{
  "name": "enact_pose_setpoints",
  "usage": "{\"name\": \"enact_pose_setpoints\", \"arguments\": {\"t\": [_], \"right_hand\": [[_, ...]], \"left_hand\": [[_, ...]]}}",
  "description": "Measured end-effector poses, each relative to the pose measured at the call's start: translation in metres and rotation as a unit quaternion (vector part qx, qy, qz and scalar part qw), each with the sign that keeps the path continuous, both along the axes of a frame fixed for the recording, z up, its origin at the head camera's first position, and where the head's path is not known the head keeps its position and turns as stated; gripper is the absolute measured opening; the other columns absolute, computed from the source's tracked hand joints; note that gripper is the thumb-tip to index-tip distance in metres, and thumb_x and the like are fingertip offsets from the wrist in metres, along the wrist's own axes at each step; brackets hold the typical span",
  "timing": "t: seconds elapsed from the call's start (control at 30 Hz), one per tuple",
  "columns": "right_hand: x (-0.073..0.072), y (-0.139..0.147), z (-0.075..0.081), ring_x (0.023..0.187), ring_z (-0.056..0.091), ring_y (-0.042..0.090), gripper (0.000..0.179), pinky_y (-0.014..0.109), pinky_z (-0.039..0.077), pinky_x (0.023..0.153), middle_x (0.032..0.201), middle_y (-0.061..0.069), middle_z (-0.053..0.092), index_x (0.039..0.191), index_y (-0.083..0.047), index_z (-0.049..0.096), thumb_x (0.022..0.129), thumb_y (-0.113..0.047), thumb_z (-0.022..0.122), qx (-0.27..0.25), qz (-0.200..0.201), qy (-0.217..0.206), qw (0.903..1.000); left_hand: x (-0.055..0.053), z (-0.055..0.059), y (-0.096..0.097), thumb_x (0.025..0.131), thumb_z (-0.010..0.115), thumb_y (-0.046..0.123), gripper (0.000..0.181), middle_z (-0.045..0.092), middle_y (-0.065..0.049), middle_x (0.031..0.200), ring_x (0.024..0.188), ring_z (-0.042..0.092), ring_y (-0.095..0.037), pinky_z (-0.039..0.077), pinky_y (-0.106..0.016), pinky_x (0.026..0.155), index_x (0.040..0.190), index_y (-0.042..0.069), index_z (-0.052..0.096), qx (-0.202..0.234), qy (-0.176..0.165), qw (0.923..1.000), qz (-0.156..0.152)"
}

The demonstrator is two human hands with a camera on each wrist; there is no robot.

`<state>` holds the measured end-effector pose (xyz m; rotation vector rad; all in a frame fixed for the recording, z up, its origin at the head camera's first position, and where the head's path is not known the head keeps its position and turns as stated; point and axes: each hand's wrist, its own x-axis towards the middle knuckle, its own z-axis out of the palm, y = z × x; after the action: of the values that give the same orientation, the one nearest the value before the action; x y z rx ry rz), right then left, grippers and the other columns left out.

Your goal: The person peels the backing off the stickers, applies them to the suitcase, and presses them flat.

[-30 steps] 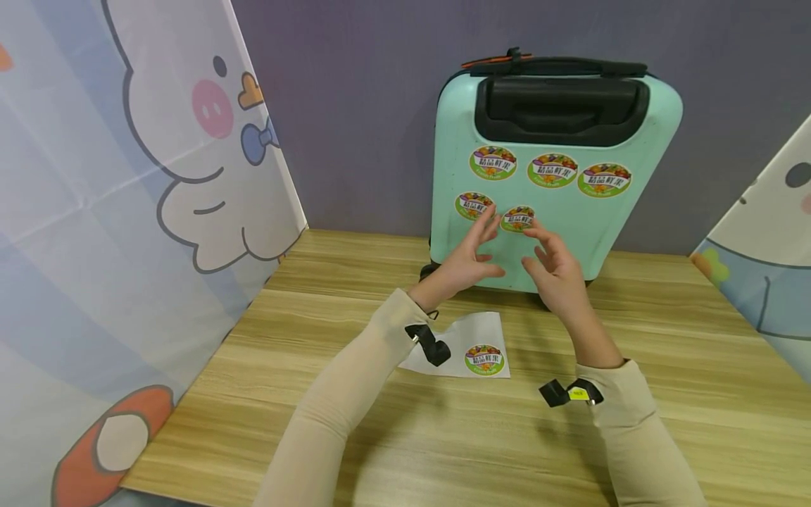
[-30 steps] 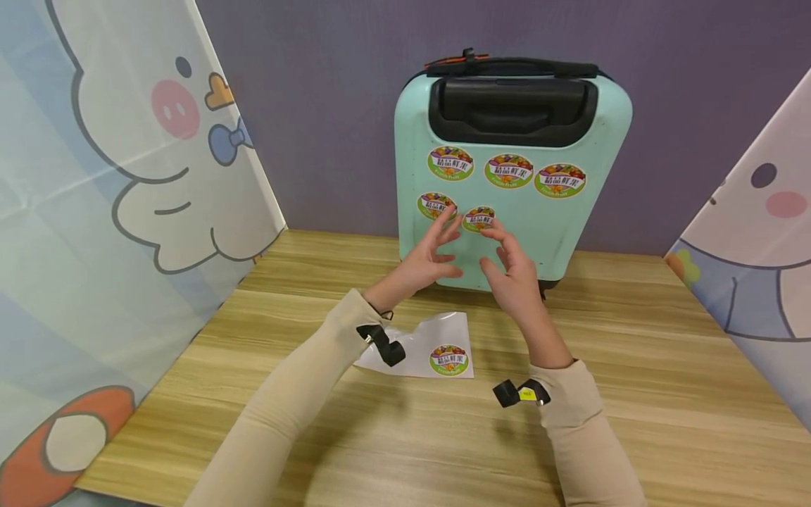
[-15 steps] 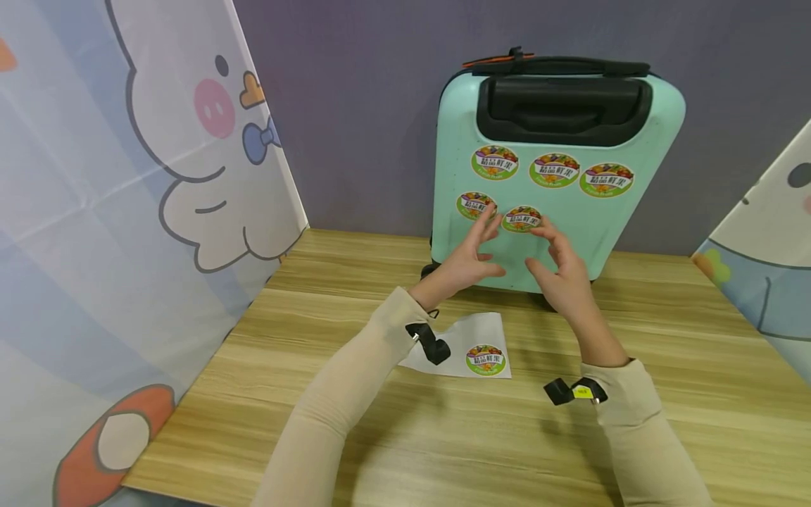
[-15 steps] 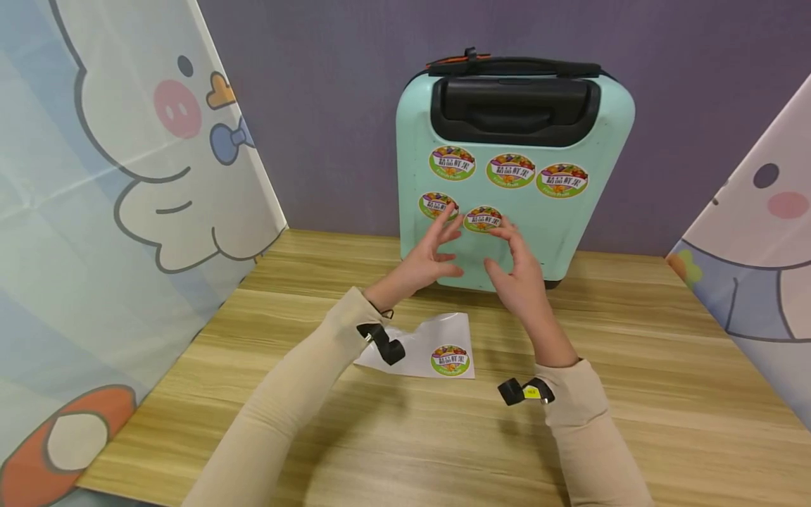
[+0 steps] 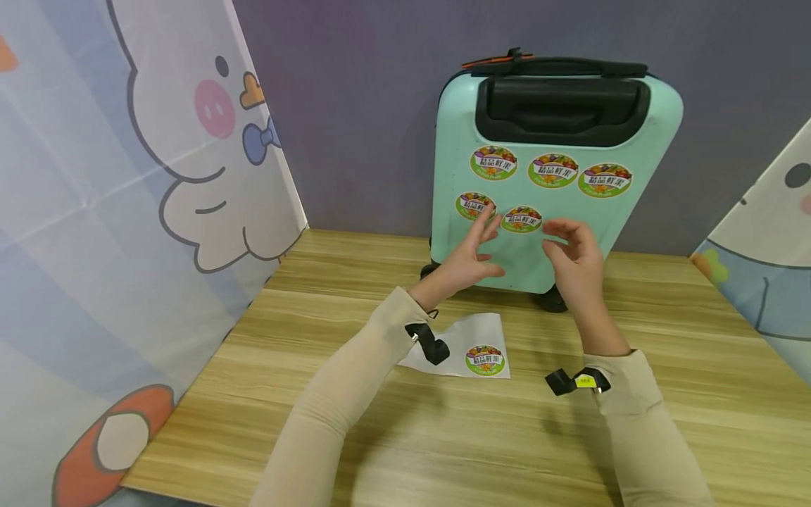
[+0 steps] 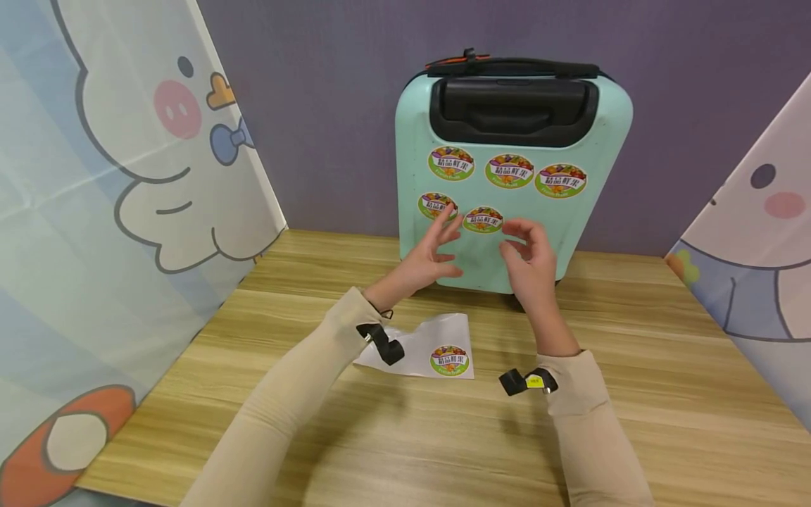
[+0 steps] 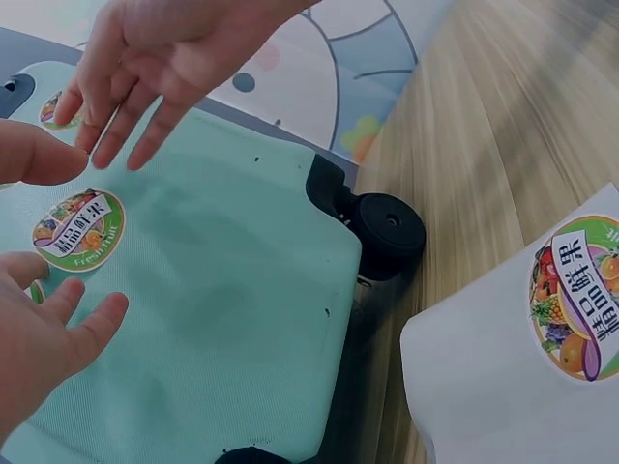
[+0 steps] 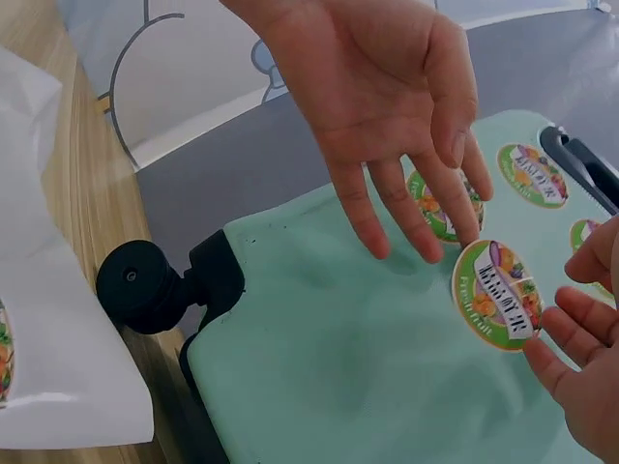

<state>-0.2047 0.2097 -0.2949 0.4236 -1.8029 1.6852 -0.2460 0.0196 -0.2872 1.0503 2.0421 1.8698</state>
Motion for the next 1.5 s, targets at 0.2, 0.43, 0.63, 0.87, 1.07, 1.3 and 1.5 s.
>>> {"name": "enact_pose_setpoints", "arguments": {"t": [0.2, 0.43, 0.63, 0.87, 1.07, 1.3, 1.5], "right_hand": [[-0.012, -0.001, 0.0, 0.107, 0.057, 0.013, 0.024, 0.021, 0.046, 0.09, 0.108, 0.0, 0.063, 0.119, 0.003, 0.056, 0.096, 0.009, 0.054, 0.012, 0.035, -0.037, 0.9986], [-0.023, -0.002, 0.0, 0.104, 0.057, 0.01, 0.024, 0.022, 0.043, 0.087, 0.108, -0.004, 0.062, 0.12, -0.002, 0.056, 0.097, 0.004, 0.055, 0.031, 0.028, -0.061, 0.9972], [-0.026, -0.002, 0.003, 0.103, 0.058, 0.01, 0.023, 0.021, 0.044, 0.086, 0.107, -0.004, 0.063, 0.119, -0.004, 0.057, 0.097, 0.003, 0.056, 0.03, 0.029, -0.052, 0.9978], [-0.028, -0.007, 0.01, 0.103, 0.059, 0.011, 0.023, 0.019, 0.046, 0.087, 0.107, -0.004, 0.063, 0.12, 0.0, 0.056, 0.098, 0.003, 0.054, 0.039, 0.031, -0.043, 0.9978], [-0.035, -0.012, 0.016, 0.099, 0.063, 0.011, 0.019, 0.02, 0.049, 0.085, 0.104, -0.002, 0.067, 0.115, 0.0, 0.058, 0.097, 0.005, 0.055, 0.017, 0.055, -0.027, 0.9979], [-0.044, -0.018, 0.019, 0.092, 0.067, 0.013, 0.015, 0.022, 0.053, 0.084, 0.096, -0.001, 0.07, 0.111, 0.0, 0.059, 0.097, 0.006, 0.056, -0.003, 0.104, -0.022, 0.9943], [-0.047, -0.017, 0.011, 0.095, 0.066, 0.011, 0.022, 0.022, 0.052, 0.088, 0.103, 0.003, 0.067, 0.12, 0.01, 0.053, 0.099, 0.002, 0.056, 0.069, 0.134, -0.073, 0.9858]], "left_hand": [[0.0, -0.001, -0.002, 0.086, 0.061, -0.017, 0.11, 0.011, 0.004, 0.166, 0.148, 0.019, -0.018, 0.032, -0.046, 0.114, 0.16, 0.027, -0.008, 0.004, -0.002, 1.0, 0.0], [-0.002, -0.004, -0.007, 0.086, 0.062, -0.016, 0.11, 0.016, 0.003, 0.165, 0.148, 0.02, -0.02, 0.032, -0.048, 0.113, 0.16, 0.027, -0.008, 0.001, -0.005, 0.9999, 0.011], [-0.005, -0.006, -0.012, 0.085, 0.063, -0.016, 0.107, 0.026, -0.003, 0.162, 0.146, 0.025, -0.022, 0.036, -0.047, 0.11, 0.161, 0.023, -0.002, 0.006, 0.004, 0.999, 0.045], [-0.01, -0.013, -0.017, 0.084, 0.063, -0.017, 0.097, 0.036, -0.01, 0.156, 0.141, 0.035, -0.026, 0.041, -0.044, 0.105, 0.16, 0.016, 0.012, 0.031, 0.005, 0.9959, 0.085], [-0.013, -0.018, -0.019, 0.083, 0.061, -0.019, 0.093, 0.039, -0.015, 0.151, 0.138, 0.039, -0.029, 0.048, -0.039, 0.096, 0.159, 0.014, 0.019, 0.055, -0.002, 0.9939, 0.095], [-0.014, -0.022, -0.018, 0.082, 0.06, -0.018, 0.087, 0.042, -0.019, 0.147, 0.135, 0.042, -0.032, 0.051, -0.036, 0.09, 0.157, 0.009, 0.023, 0.066, -0.007, 0.9926, 0.101], [-0.014, -0.024, -0.017, 0.085, 0.06, -0.016, 0.086, 0.041, -0.018, 0.148, 0.136, 0.041, -0.032, 0.05, -0.038, 0.093, 0.157, 0.01, 0.021, 0.054, -0.016, 0.9934, 0.099]]}}
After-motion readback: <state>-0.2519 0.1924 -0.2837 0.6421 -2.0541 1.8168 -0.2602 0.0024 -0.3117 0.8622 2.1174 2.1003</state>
